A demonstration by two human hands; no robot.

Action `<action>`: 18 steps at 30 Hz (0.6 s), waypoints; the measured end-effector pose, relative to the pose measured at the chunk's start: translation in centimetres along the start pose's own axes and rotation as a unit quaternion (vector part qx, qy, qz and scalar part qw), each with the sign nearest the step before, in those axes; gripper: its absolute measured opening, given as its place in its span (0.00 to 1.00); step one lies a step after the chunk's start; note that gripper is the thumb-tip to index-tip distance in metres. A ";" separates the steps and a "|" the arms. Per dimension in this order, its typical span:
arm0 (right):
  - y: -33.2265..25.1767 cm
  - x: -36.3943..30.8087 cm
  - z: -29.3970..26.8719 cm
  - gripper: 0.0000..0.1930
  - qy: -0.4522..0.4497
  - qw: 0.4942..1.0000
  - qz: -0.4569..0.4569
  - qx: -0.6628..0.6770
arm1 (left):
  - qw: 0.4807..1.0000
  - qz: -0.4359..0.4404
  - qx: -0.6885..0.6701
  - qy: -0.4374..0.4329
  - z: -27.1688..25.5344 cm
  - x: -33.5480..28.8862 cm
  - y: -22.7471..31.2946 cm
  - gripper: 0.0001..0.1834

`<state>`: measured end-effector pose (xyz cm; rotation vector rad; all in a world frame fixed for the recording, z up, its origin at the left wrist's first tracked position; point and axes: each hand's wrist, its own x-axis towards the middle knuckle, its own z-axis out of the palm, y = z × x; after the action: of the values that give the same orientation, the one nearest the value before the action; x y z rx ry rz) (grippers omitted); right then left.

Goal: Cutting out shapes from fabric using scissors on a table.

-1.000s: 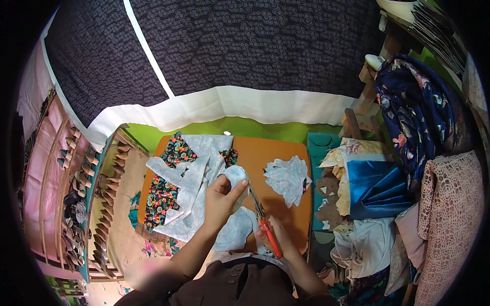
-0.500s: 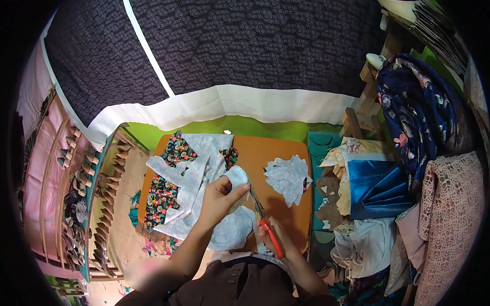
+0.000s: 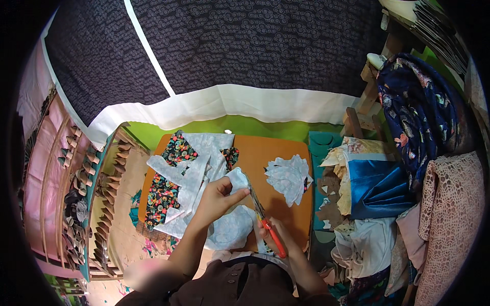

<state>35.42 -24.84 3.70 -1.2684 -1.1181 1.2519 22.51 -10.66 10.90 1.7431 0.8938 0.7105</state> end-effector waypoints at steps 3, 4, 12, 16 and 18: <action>0.1 0.0 -0.1 0.31 -0.021 1.000 0.009 0.000 | 1.000 0.006 0.019 -0.009 -0.5 0.0 0.2 0.19; 0.1 -0.1 -0.1 0.31 -0.018 1.000 0.013 0.000 | 1.000 0.003 0.026 -0.018 -0.5 0.0 0.3 0.19; -0.4 -0.4 0.2 0.30 -0.012 0.999 0.021 0.046 | 0.997 -0.006 0.037 -0.062 -1.2 -0.5 1.1 0.15; 0.1 -0.5 0.1 0.30 -0.028 0.999 0.015 0.013 | 0.997 0.032 0.042 -0.056 -1.2 -0.5 0.8 0.15; 0.0 -0.5 0.2 0.31 -0.026 1.000 0.016 0.008 | 0.997 0.021 0.047 -0.066 -1.4 -0.4 1.3 0.15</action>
<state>35.24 -25.35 3.73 -1.2536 -1.1263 1.3209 21.51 -10.57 12.50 1.8738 0.8131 0.5812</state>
